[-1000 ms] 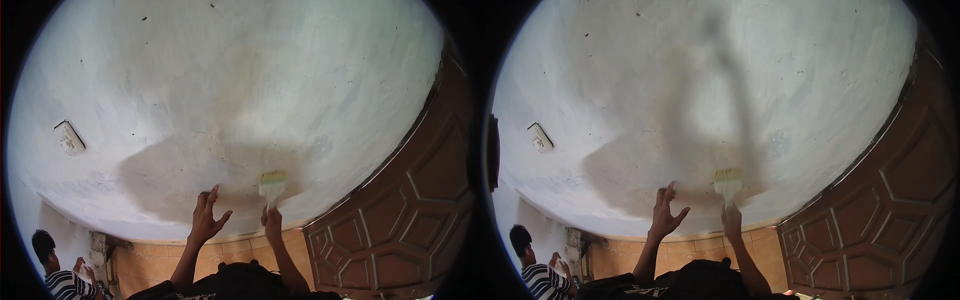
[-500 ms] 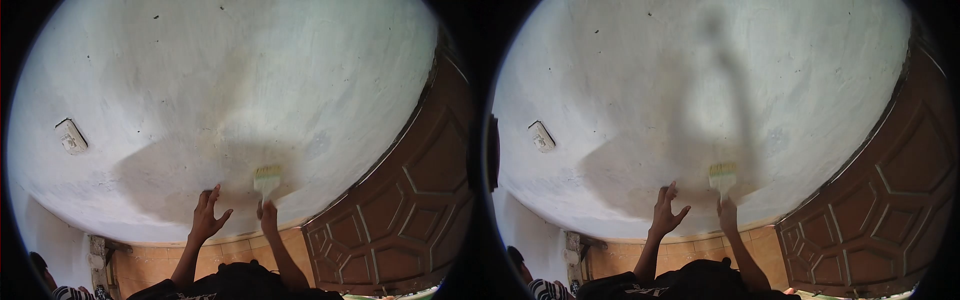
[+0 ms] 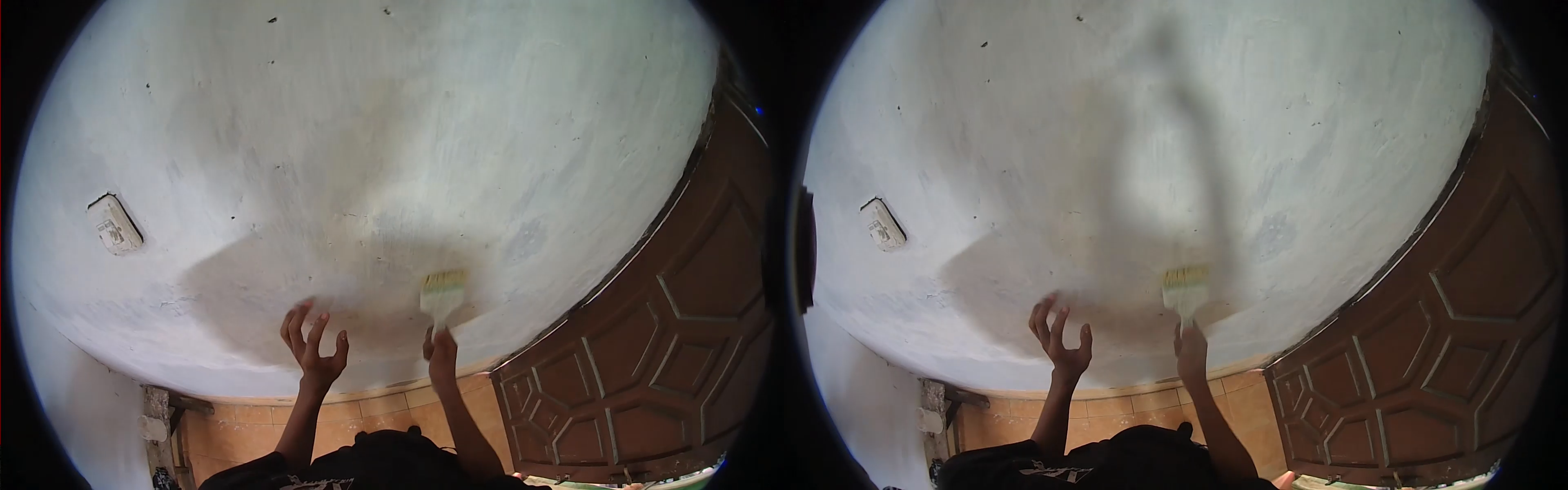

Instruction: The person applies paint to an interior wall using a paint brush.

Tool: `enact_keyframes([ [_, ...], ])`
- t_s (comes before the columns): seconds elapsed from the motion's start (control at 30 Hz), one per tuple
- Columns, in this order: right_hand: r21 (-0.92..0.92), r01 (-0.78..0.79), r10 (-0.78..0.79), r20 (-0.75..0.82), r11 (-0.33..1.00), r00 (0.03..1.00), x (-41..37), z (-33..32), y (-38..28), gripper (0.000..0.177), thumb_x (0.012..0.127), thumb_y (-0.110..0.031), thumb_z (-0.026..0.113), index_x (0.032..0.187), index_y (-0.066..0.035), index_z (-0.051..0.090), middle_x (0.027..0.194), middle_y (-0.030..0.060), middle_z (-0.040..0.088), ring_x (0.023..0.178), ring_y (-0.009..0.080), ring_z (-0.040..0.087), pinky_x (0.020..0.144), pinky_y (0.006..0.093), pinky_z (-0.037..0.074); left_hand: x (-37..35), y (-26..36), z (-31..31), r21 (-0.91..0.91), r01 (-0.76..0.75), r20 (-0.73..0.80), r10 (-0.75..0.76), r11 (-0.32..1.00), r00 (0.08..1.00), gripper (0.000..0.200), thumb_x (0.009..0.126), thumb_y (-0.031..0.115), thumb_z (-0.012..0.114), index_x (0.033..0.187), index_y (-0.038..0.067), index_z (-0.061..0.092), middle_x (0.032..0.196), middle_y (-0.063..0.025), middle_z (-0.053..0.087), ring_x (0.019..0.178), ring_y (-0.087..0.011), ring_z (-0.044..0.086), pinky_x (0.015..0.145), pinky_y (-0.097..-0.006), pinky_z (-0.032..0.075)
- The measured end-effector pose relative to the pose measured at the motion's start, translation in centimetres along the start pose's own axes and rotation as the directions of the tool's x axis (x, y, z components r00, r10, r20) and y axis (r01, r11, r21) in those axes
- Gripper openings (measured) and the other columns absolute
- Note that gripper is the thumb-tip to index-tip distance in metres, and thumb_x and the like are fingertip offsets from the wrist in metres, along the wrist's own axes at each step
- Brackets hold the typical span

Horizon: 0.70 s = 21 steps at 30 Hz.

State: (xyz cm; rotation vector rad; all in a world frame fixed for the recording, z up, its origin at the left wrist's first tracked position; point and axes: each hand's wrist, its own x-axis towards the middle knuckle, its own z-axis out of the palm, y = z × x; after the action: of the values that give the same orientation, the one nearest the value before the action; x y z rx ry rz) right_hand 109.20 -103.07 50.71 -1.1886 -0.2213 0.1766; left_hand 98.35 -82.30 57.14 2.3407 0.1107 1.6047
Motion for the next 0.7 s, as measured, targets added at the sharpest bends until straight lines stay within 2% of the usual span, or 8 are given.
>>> enact_keyframes([
  [0.07,0.012,-0.025,0.025,-0.002,1.0,1.0,-2.3,-1.1,2.2,0.036,0.104,-0.04,0.046,0.085,-0.009,0.052,0.061,-0.0071,0.033,0.051,0.0046,0.026,0.047,0.0252,0.018,0.0,-0.7,0.3,0.192,-0.081,0.033,0.076,0.978,0.997,0.07,0.077,0.019,0.078,0.139,0.012,0.047,0.152,-0.0296,0.026,0.143,-0.0485,0.019,0.111,-0.0624,0.021],
  [0.17,0.012,0.065,-0.065,0.023,0.998,0.998,-3.1,-0.4,0.7,0.036,0.104,-0.038,0.046,0.084,-0.009,0.05,0.06,-0.0063,0.032,0.049,0.0055,0.025,0.046,0.0257,0.018,-1.4,-3.3,2.6,0.354,-0.084,0.164,0.027,0.932,0.986,0.084,0.077,0.038,0.08,0.146,0.014,0.039,0.16,-0.03,-0.005,0.145,-0.052,-0.013,0.112,-0.0682,0.003],
  [0.27,0.057,0.123,-0.123,-0.007,0.991,0.992,0.0,2.8,-4.4,0.036,0.105,-0.038,0.044,0.083,-0.01,0.049,0.06,-0.0066,0.031,0.049,0.0055,0.024,0.046,0.0262,0.018,-1.3,-2.9,3.1,0.421,-0.076,0.203,-0.012,0.904,0.979,0.094,0.078,0.053,0.077,0.15,0.014,0.032,0.158,-0.0298,-0.018,0.142,-0.0541,-0.021,0.11,-0.0712,-0.002],
  [0.4,0.003,0.033,-0.033,0.083,0.999,0.996,2.0,3.6,-5.5,0.036,0.106,-0.037,0.043,0.081,-0.01,0.047,0.06,-0.0073,0.031,0.05,0.0047,0.025,0.046,0.0258,0.019,-1.3,-2.9,2.6,0.446,-0.102,0.24,-0.009,0.889,0.971,0.094,0.08,0.058,0.073,0.151,0.014,0.031,0.157,-0.0304,-0.02,0.141,-0.0556,-0.022,0.109,-0.0717,-0.002],
  [0.47,-0.078,0.005,0.0,0.074,0.997,0.997,0.8,1.7,-1.1,0.037,0.106,-0.038,0.043,0.081,-0.01,0.046,0.06,-0.0076,0.031,0.05,0.0042,0.026,0.046,0.0254,0.019,-1.1,-2.7,2.8,0.445,-0.101,0.232,-0.006,0.89,0.973,0.094,0.08,0.057,0.073,0.151,0.013,0.03,0.157,-0.0302,-0.02,0.141,-0.0553,-0.022,0.109,-0.072,-0.002],
  [0.53,-0.166,0.004,0.014,0.107,0.986,0.994,-1.8,-1.3,4.6,0.038,0.105,-0.039,0.043,0.08,-0.011,0.045,0.06,-0.007,0.031,0.05,0.0045,0.026,0.046,0.0253,0.02,-1.0,-2.8,3.1,0.443,-0.092,0.189,0.007,0.892,0.982,0.093,0.081,0.059,0.072,0.153,0.02,0.029,0.159,-0.0275,-0.017,0.144,-0.0508,-0.021,0.112,-0.067,-0.005],
  [0.63,-0.079,-0.04,0.049,0.127,0.996,0.991,-4.7,-1.2,3.5,0.037,0.105,-0.037,0.042,0.085,-0.007,0.051,0.063,-0.006,0.035,0.054,0.0049,0.032,0.049,0.023,0.026,-1.2,-3.1,3.1,0.444,-0.09,0.161,0.02,0.891,0.987,0.092,0.081,0.06,0.071,0.155,0.024,0.029,0.16,-0.0264,-0.015,0.145,-0.0486,-0.02,0.113,-0.0642,-0.006],
  [0.7,-0.064,0.045,-0.041,0.059,0.997,0.997,-3.3,1.3,1.0,0.036,0.105,-0.036,0.042,0.085,-0.008,0.05,0.063,-0.0052,0.036,0.053,0.0047,0.031,0.048,0.0229,0.025,-1.2,-3.0,3.2,0.435,-0.092,0.161,0.023,0.896,0.987,0.091,0.081,0.059,0.071,0.154,0.024,0.029,0.16,-0.0266,-0.014,0.145,-0.0487,-0.02,0.113,-0.064,-0.006],
])
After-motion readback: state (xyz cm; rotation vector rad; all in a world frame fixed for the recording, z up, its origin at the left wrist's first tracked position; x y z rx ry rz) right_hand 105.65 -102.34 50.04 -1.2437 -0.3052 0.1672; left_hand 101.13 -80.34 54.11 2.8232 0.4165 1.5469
